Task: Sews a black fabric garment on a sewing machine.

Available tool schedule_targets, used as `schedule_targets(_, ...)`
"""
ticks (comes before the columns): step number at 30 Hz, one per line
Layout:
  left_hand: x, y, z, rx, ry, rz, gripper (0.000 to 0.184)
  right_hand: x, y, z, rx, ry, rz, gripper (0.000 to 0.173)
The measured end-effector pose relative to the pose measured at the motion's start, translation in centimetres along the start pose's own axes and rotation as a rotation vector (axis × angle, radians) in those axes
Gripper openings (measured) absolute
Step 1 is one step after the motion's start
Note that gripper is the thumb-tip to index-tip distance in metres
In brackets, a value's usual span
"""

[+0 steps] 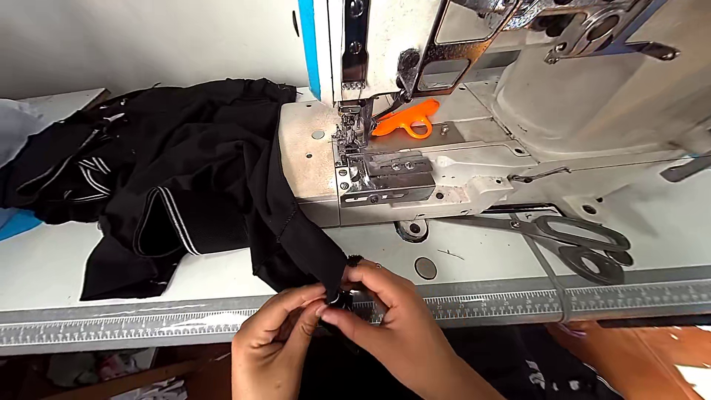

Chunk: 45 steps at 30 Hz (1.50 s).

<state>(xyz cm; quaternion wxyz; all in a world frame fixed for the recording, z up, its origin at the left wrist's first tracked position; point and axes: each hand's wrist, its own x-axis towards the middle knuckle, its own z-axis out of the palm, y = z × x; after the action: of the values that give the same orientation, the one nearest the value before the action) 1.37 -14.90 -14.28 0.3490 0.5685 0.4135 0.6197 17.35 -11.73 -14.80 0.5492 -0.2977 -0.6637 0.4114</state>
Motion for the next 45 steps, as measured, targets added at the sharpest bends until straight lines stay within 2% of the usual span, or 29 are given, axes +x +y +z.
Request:
schedule_targets(1, 0.0, -0.2, 0.0, 0.052, 0.010, 0.035, 0.017, 0.0, 0.1, -0.1, -0.052, 0.032, -0.030, 0.018)
schedule_targets(3, 0.1, -0.6, -0.2, 0.163, 0.025, 0.128, 0.019, 0.1, 0.1, -0.3, -0.119, 0.093, -0.042, 0.015)
schedule_targets(4, 0.1, -0.6, 0.0, 0.214, 0.044, 0.180, 0.019, 0.2, 0.1, -0.2, -0.156, 0.101, -0.031, 0.016)
schedule_targets(7, -0.2, 0.1, 0.6, 0.355, 0.039, 0.283, 0.012, 1.0, -0.1, 0.4, -0.332, 0.039, -0.013, 0.034)
schedule_targets(10, -0.8, 0.8, -0.7, 0.531, -0.029, 0.305, 0.029, 2.4, 0.0, -0.2, -0.423, 0.170, -0.138, 0.017)
schedule_targets(12, -1.1, 1.2, -2.9, 0.634, 0.039, 0.297, 0.027, 2.7, -0.6, -1.4, -0.469, 0.248, -0.203, 0.016)
schedule_targets(14, -0.9, 1.5, -4.7, 0.565, 0.190, 0.319, 0.016, 2.1, -0.9, -1.6, -0.481, 0.240, -0.235, 0.011)
schedule_targets(17, 0.1, 1.0, -4.5, 0.246, 0.363, 0.385, 0.019, 0.4, -0.2, -0.2, -0.450, 0.165, -0.248, 0.009)
schedule_targets(20, 0.7, 1.9, -2.5, -0.283, 0.421, 0.183, 0.023, -0.4, 1.0, 0.2, -0.454, 0.191, -0.233, 0.011)
schedule_targets(21, 0.5, 2.2, -2.7, -0.322, 0.362, 0.147, 0.022, -0.4, 1.2, -0.1, -0.407, 0.233, -0.214, 0.011)
schedule_targets(22, 0.3, 2.3, -3.4, -0.269, 0.237, 0.154, 0.020, -0.2, 1.3, -0.5, -0.298, 0.286, -0.174, 0.011)
schedule_targets(24, 0.1, 2.8, -4.7, -0.085, -0.048, 0.190, 0.020, 0.5, 0.1, -1.0, 0.137, 0.344, 0.013, 0.013)
schedule_targets(26, -0.1, 3.6, -5.1, -0.057, -0.212, 0.160, 0.021, 1.1, -1.4, -1.4, 0.648, 0.288, 0.207, 0.010)
schedule_targets(27, -0.2, 3.9, -5.3, -0.076, -0.247, 0.127, 0.020, 1.2, -1.6, -1.6, 0.767, 0.216, 0.225, 0.011)
schedule_targets(28, -0.1, 4.1, -5.5, -0.101, -0.267, 0.097, 0.020, 1.4, -1.5, -1.8, 0.756, 0.139, 0.181, 0.013)
schedule_targets(31, 0.5, 4.2, -6.5, -0.127, -0.244, 0.010, 0.020, 2.0, -0.7, -2.7, 0.328, 0.050, -0.022, 0.018)
schedule_targets(35, 2.5, 2.9, -7.3, -0.247, -0.246, -0.012, 0.025, 2.2, -0.3, -2.5, 0.200, 0.050, -0.053, 0.015)
schedule_targets(38, 3.1, 2.9, -8.6, -0.019, -0.298, 0.081, 0.018, 1.9, -0.4, -2.7, 0.057, 0.025, -0.107, 0.011)
schedule_targets(42, 2.8, 3.9, -9.5, 0.299, -0.363, 0.169, 0.020, 1.7, 0.1, -2.9, -0.089, -0.040, -0.235, 0.015)
schedule_targets(45, 1.6, 3.9, -8.5, 0.587, -0.252, 0.206, 0.033, 1.5, 0.3, -2.4, -0.265, -0.015, -0.253, 0.022)
